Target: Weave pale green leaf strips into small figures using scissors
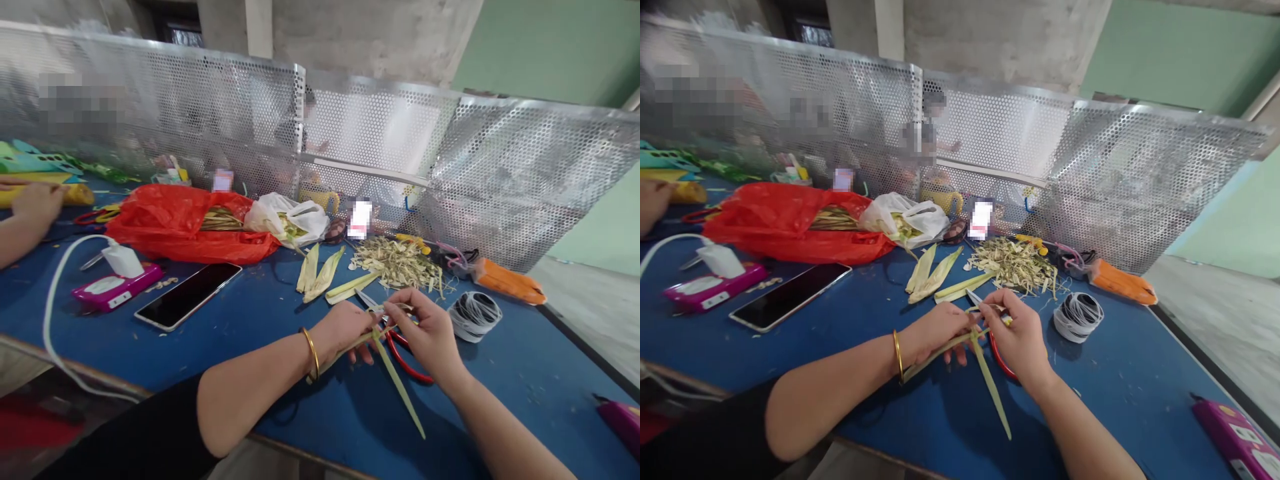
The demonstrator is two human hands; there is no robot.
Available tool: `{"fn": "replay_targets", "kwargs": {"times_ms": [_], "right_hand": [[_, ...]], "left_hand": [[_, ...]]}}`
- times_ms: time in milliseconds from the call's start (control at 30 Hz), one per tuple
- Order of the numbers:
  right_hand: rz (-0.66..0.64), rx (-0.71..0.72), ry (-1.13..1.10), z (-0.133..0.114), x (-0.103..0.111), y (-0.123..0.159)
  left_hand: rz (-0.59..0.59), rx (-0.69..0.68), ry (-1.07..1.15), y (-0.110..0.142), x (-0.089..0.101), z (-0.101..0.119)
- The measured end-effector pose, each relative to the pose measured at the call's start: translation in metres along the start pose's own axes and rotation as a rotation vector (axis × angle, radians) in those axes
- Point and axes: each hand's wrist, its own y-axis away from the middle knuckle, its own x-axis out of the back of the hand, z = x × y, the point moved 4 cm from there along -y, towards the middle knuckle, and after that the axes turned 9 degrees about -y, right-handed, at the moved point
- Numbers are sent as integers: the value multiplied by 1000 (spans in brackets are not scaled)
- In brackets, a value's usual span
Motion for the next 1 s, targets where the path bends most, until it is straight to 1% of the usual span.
{"fn": "replay_targets", "kwargs": {"times_ms": [67, 167, 233, 300, 400, 533, 633, 733, 867, 933, 1000], "right_hand": [[-5, 126, 167, -5, -2, 2], [-62, 342, 415, -12, -8, 7], [-105, 462, 559, -15, -13, 10], [-130, 537, 663, -17, -16, 12], [-127, 552, 720, -17, -17, 11], [-88, 492, 678, -15, -15, 8], [-77, 459, 660, -15, -14, 7], [-96, 454, 674, -15, -15, 7], [-135, 473, 711, -14, -17, 8], [-140, 485, 680, -15, -19, 10], [-170, 508, 588, -20, -21, 11]], "left_hand": [[26, 18, 89, -2, 4, 0], [60, 35, 269, -5, 7, -2], [78, 14, 363, -7, 8, -2], [74, -24, 428, -9, 7, -3], [27, -66, 498, -10, 5, -2], [-42, -84, 621, -8, 6, 2], [-66, -145, 643, -6, 7, 6], [-30, -187, 615, -6, 7, 6], [41, -170, 613, -9, 7, 2], [85, -156, 619, -10, 8, 0], [118, -161, 614, -11, 10, -1]]}}
